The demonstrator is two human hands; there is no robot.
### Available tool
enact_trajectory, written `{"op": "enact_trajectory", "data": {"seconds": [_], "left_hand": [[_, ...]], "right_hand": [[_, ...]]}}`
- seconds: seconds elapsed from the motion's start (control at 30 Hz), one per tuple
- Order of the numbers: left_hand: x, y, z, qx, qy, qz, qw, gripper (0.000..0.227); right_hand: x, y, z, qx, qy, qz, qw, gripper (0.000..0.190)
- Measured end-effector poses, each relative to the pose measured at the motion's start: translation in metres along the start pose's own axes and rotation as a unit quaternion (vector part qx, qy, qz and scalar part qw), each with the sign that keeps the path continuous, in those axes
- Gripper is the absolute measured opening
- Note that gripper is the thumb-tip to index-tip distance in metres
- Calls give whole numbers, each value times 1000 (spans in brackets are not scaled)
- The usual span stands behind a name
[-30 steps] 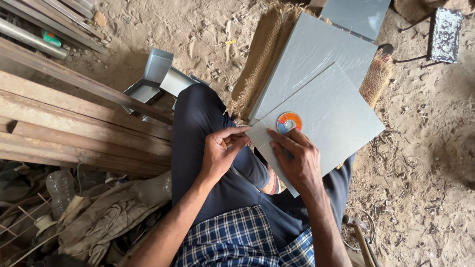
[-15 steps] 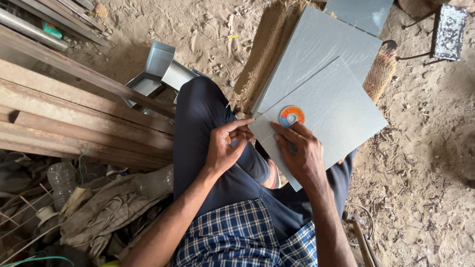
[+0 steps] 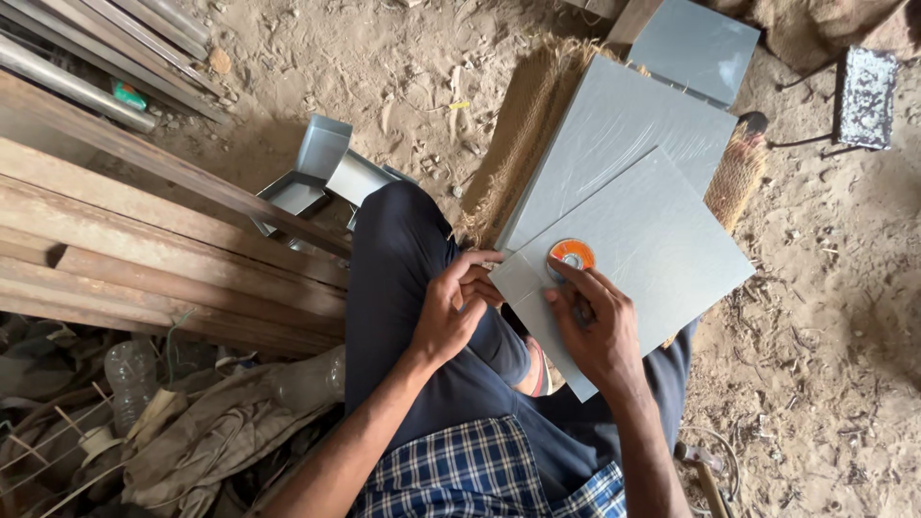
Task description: The person sits on the ground and smooths the surface of a rectangular metal sheet using a small abrasive block and a circular disc. They repeatedly rub the block and disc over the sheet's surface, occasionally lifting and inspecting the sheet.
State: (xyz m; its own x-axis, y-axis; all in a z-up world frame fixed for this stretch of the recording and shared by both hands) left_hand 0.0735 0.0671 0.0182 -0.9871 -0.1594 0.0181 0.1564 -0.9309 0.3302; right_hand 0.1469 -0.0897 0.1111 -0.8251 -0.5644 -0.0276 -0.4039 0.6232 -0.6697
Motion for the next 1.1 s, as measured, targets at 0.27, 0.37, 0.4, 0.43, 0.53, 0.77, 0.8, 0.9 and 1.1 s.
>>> {"op": "enact_trajectory", "data": {"seconds": [0.27, 0.37, 0.4, 0.43, 0.53, 0.77, 0.8, 0.9, 1.1], "left_hand": [[-7, -3, -15, -54, -64, 67, 994, 20], [-3, 1, 8, -187, 1, 98, 977, 29], [-4, 5, 9, -162, 5, 85, 983, 30], [-4, 8, 10, -139, 7, 75, 987, 31], [-5, 10, 8, -42, 10, 43, 998, 37], [0, 13, -2, 8, -22, 18, 1000, 42], [-1, 13, -1, 9, -21, 12, 1000, 40], [-1, 14, -4, 14, -22, 6, 1000, 34], [-1, 10, -6, 15, -8, 15, 1000, 33]], "right_hand": [[-2, -27, 39, 51, 77, 85, 992, 32], [-7, -24, 33, 84, 51, 62, 993, 36], [-6, -24, 27, 97, 28, 66, 993, 36], [-6, -22, 19, 108, 4, 68, 992, 36], [-5, -18, 9, 90, -23, 57, 994, 35], [-5, -20, 7, 100, 27, 12, 995, 33], [-6, -21, 4, 98, 21, 15, 995, 33], [-7, -20, 5, 89, 20, 14, 996, 33], [-6, -18, 14, 84, 29, 5, 996, 35]]}}
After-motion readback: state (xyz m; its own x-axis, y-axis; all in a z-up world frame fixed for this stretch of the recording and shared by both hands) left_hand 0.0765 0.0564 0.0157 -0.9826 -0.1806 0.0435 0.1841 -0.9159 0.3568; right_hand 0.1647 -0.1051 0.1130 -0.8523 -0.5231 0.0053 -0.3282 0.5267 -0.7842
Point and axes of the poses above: each hand's wrist, its own x-axis away from the middle knuckle, its own y-axis out of the palm, z = x × y, the point moved 10 cm from there along -x, towards the middle knuckle, and after that the axes turned 4 degrees about -z, right-handed, at the moved point
